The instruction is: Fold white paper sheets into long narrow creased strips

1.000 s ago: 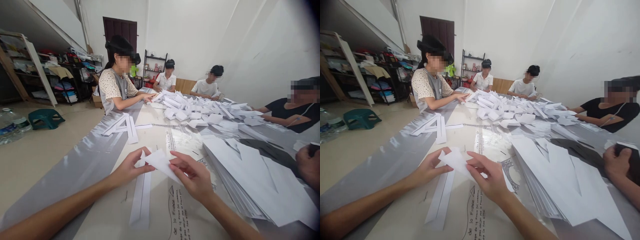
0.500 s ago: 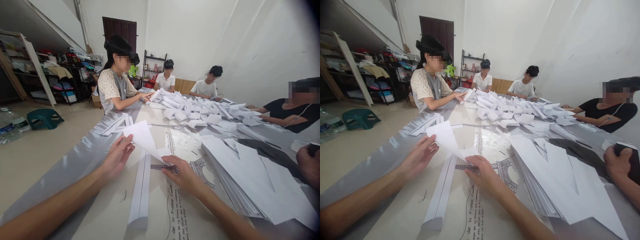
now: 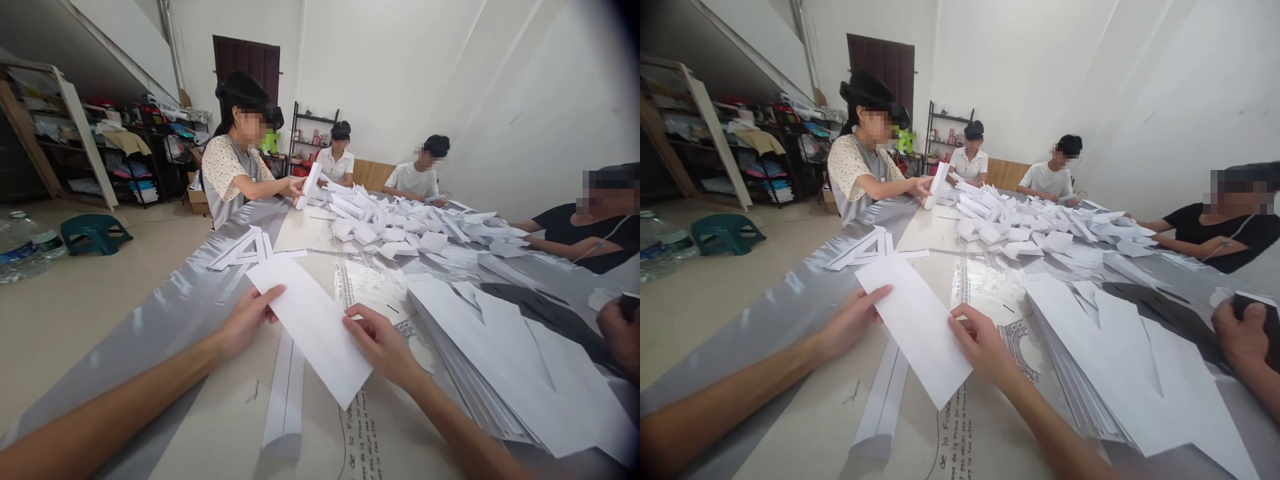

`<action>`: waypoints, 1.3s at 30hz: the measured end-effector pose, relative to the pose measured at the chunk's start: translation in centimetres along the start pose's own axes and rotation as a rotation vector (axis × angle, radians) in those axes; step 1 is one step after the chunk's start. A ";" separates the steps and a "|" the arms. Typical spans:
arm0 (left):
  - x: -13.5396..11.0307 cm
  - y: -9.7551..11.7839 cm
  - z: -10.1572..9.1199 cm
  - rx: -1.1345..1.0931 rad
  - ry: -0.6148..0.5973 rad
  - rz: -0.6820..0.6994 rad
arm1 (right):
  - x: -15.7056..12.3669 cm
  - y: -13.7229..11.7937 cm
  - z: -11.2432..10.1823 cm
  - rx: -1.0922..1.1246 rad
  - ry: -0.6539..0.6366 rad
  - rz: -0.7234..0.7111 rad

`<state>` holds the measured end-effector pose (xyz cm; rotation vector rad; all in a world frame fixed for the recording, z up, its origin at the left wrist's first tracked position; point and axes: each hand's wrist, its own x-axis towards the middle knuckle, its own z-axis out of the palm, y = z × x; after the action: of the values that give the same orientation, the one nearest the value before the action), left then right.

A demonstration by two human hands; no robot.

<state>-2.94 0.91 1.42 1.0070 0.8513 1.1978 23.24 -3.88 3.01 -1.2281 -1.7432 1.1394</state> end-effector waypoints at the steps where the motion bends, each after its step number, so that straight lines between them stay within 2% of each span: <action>1: -0.1 -0.5 0.1 0.021 -0.011 -0.014 | 0.1 0.0 -0.1 0.018 -0.004 0.019; 5: -0.1 -1.6 0.0 -0.004 -0.033 -0.011 | 0.2 -0.2 -0.5 0.106 -0.086 0.052; 10: 0.1 -1.5 -0.1 -0.118 0.045 -0.011 | 0.2 -0.2 -0.6 0.139 -0.175 0.072; 20: 0.2 -1.3 0.1 -0.162 0.108 -0.031 | 0.6 0.6 -0.9 0.033 -0.196 -0.058; 27: 0.3 -1.4 0.0 -0.138 0.075 -0.030 | 0.7 0.8 -1.2 0.084 -0.149 -0.016; 33: 0.4 -1.7 -0.3 -0.095 0.156 0.015 | 0.4 0.1 -1.7 0.085 -0.196 -0.005; 39: 1.7 -1.6 -1.8 -0.097 0.211 0.057 | 0.3 0.0 -3.1 0.120 -0.229 0.084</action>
<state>-3.79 2.72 -0.68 0.8406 0.9245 1.3982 25.96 -2.80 4.12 -1.1435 -1.7717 1.4613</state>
